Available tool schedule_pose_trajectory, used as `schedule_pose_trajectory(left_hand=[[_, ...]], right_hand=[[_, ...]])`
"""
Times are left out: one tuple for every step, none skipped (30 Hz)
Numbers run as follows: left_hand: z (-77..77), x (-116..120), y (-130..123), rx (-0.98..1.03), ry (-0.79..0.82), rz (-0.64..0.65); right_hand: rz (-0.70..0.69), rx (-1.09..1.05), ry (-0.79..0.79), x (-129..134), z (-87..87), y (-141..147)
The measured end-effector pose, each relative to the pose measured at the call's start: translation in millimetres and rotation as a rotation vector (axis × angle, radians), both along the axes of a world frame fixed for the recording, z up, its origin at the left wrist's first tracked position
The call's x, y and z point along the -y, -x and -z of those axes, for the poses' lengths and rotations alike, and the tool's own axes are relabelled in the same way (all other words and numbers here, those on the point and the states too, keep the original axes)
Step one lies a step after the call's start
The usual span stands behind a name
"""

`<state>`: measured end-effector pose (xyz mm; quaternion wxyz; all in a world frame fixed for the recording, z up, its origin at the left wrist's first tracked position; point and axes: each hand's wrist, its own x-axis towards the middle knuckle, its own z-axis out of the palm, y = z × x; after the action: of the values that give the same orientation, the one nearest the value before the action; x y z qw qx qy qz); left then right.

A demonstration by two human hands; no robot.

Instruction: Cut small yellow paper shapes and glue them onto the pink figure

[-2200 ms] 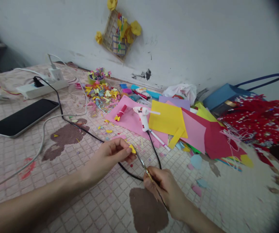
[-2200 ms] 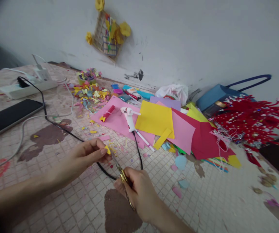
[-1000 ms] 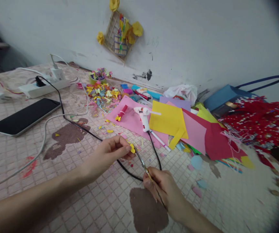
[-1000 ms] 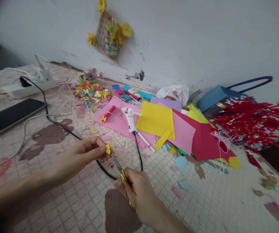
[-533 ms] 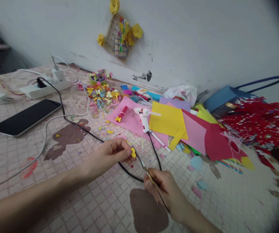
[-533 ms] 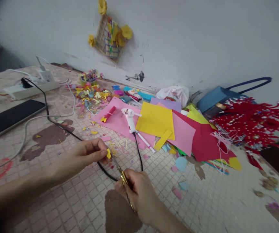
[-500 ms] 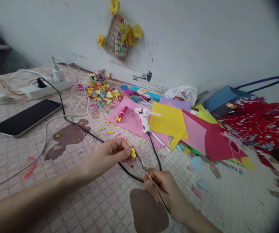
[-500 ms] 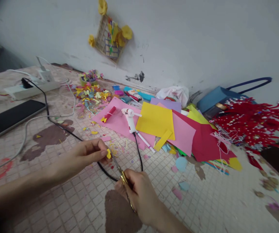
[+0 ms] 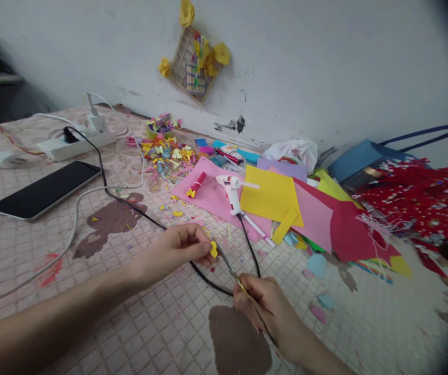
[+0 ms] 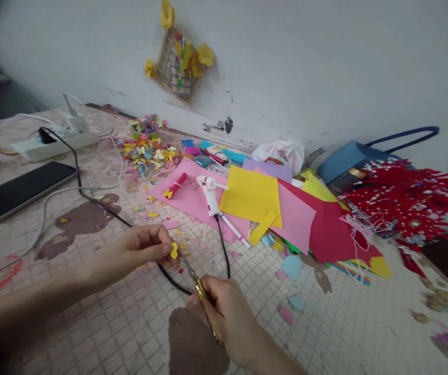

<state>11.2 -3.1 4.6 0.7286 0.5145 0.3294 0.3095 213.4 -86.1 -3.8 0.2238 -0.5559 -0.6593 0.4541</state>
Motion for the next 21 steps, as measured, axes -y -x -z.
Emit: schedule_pose_trajectory(left_hand=[[-0.3, -1, 1, 0.002, 0.003, 0.007], [-0.5, -2, 1, 0.005, 0.006, 0.012], [-0.7, -3, 2, 0.007, 0.008, 0.016], [-0.9, -4, 3, 0.006, 0.009, 0.02], [-1.0, -5, 4, 0.002, 0.009, 0.024], [-1.0, -5, 5, -0.002, 0.008, 0.032], [-0.9, -6, 5, -0.003, 0.006, 0.041], [-0.6, -6, 6, -0.004, 0.005, 0.049], [-0.1, -5, 6, -0.003, 0.006, 0.055], [0.6, -5, 6, 0.001, 0.008, 0.059], [1.5, -5, 5, 0.006, 0.011, 0.061], [2.3, -5, 5, 0.011, 0.016, 0.064], [3.1, -4, 5, 0.019, 0.021, 0.066], [3.8, -4, 5, 0.026, 0.026, 0.066], [4.2, -4, 5, 0.031, 0.032, 0.07], [4.4, -4, 5, 0.032, 0.035, 0.075], [4.4, -4, 5, 0.03, 0.033, 0.08], [4.3, -4, 6, 0.024, 0.027, 0.085], [4.1, -4, 6, 0.015, 0.018, 0.088], [3.9, -4, 6, 0.007, 0.009, 0.092], [3.8, -4, 6, 0.002, 0.001, 0.095]], right_hand=[[-0.002, 0.001, 0.001, 0, 0.3, -1], [-0.006, -0.002, 0.003, 0, 0.8, -1], [-0.009, -0.007, 0.008, 0, 1.3, -2], [-0.013, -0.014, 0.014, 0, 1.7, -3], [-0.015, -0.024, 0.019, 0, 1.8, -4], [-0.019, -0.036, 0.027, 0, 1.5, -4], [-0.028, -0.05, 0.04, 0, 0.6, -4], [-0.034, -0.065, 0.058, 0, -0.9, -4], [-0.044, -0.082, 0.079, 0, -2.8, -4], [-0.052, -0.101, 0.101, -1, -5.2, -3], [-0.057, -0.119, 0.124, -1, -7.7, -3], [-0.058, -0.134, 0.142, -1, -10.1, -2], [-0.058, -0.148, 0.156, -1, -12.3, -1], [-0.057, -0.158, 0.164, -2, -14.0, -1], [-0.059, -0.164, 0.169, -2, -15.3, -1], [-0.059, -0.165, 0.169, -2, -16.0, -1], [-0.062, -0.163, 0.166, -2, -16.2, -1], [-0.063, -0.159, 0.161, -2, -16.0, -2], [-0.064, -0.157, 0.158, -2, -15.6, -3], [-0.064, -0.153, 0.158, -3, -15.1, -3], [-0.062, -0.151, 0.163, -3, -14.7, -4]])
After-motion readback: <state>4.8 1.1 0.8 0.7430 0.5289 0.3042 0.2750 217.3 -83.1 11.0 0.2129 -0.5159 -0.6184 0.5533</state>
